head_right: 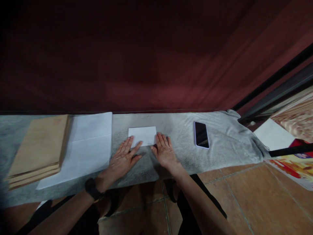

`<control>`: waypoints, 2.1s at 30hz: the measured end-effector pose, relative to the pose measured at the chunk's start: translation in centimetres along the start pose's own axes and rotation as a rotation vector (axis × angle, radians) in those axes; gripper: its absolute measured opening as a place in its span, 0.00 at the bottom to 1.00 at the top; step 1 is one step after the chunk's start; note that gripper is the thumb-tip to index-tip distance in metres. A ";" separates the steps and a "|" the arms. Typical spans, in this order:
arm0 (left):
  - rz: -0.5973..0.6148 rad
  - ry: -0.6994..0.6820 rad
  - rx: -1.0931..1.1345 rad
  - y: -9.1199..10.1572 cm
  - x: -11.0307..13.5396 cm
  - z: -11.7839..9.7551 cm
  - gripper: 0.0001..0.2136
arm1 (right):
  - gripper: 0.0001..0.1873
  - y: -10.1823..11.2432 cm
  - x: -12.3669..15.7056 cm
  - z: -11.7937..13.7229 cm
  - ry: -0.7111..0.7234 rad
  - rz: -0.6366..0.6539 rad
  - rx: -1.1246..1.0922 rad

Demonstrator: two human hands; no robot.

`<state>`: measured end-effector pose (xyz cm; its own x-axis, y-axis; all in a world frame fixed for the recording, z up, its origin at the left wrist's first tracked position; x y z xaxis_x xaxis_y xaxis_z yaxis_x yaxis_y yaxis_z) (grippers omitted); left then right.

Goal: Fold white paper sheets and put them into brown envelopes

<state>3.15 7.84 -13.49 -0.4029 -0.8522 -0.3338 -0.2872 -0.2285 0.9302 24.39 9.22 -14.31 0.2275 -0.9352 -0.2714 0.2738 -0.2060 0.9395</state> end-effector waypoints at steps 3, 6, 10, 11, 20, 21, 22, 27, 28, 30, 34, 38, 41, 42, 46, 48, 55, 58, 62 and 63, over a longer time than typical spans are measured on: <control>0.004 0.011 0.006 0.0 0.0 0.1 0.29 | 0.33 0.4 -0.4 0.8 0.032 -0.011 -0.017; -0.004 0.005 0.008 -0.2 0.1 0.2 0.29 | 0.32 0.6 -0.4 2.3 0.108 -0.002 -0.046; -0.008 -0.011 -0.001 -0.2 0.1 0.3 0.28 | 0.30 0.3 0.0 4.0 0.198 0.025 -0.071; -0.006 -0.014 -0.004 -0.2 0.1 0.3 0.27 | 0.30 0.2 0.1 4.1 0.205 0.031 -0.071; -0.006 0.032 -0.040 0.1 0.0 0.2 0.29 | 0.33 -0.2 0.7 3.1 0.160 0.006 -0.033; -0.004 0.044 -0.045 0.2 -0.1 0.2 0.29 | 0.33 -0.2 0.7 3.0 0.154 0.006 -0.026; -0.003 0.056 -0.049 0.3 -0.2 0.2 0.29 | 0.33 -0.2 0.7 3.0 0.149 0.008 -0.020; 0.006 0.108 -0.067 0.8 -1.7 -0.1 0.30 | 0.32 -0.2 0.8 2.9 0.137 0.023 -0.012; 0.008 0.110 -0.062 0.7 -2.1 -0.3 0.30 | 0.32 -0.2 0.7 2.9 0.136 0.025 -0.012; 0.001 0.102 -0.037 0.6 -2.9 -0.8 0.29 | 0.32 -0.3 0.7 3.0 0.133 0.030 -0.013; -0.029 0.030 0.046 -0.4 -4.2 -2.2 0.28 | 0.32 -0.3 0.6 3.1 0.136 0.044 -0.016; 0.023 -0.011 0.071 -1.7 -5.0 -3.5 0.28 | 0.30 -0.3 0.6 3.2 0.145 0.049 -0.001; 0.059 0.026 0.034 -2.2 -5.4 -3.4 0.29 | 0.29 -0.3 0.6 3.2 0.148 0.046 0.006; 0.063 0.044 0.018 -2.3 -5.6 -3.2 0.29 | 0.29 -0.3 0.6 3.1 0.147 0.044 0.005; 0.057 0.107 -0.050 -2.4 -5.8 -1.9 0.30 | 0.29 -0.3 0.7 2.7 0.137 0.030 0.004; 0.048 0.138 -0.079 -2.5 -5.8 -1.1 0.29 | 0.30 -0.2 0.7 2.4 0.127 0.017 0.002; 0.043 0.208 -0.110 -2.7 -5.6 0.8 0.30 | 0.33 0.2 0.6 1.3 0.071 0.021 -0.005; 0.037 0.230 -0.116 -2.7 -5.4 1.3 0.31 | 0.33 0.2 0.6 1.0 0.042 0.040 0.004; 0.020 0.244 -0.119 -2.6 -5.1 1.9 0.31 | 0.34 0.1 0.7 0.7 0.018 0.050 0.012; 0.016 0.245 -0.119 -2.5 -5.0 2.0 0.31 | 0.34 0.1 0.7 0.6 0.014 0.048 0.012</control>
<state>4.15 13.60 -14.47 -0.1801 -0.9413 -0.2854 -0.1729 -0.2554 0.9513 24.04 8.36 -14.27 0.2533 -0.9400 -0.2285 0.2506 -0.1644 0.9540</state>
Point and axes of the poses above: each hand's wrist, its own x-axis away from the middle knuckle, its own y-axis out of the back of the hand, z = x × y, the point moved 4 cm from there along -x, towards the middle knuckle, and after that the axes turned 8 degrees about -z, right-handed, at the moved point
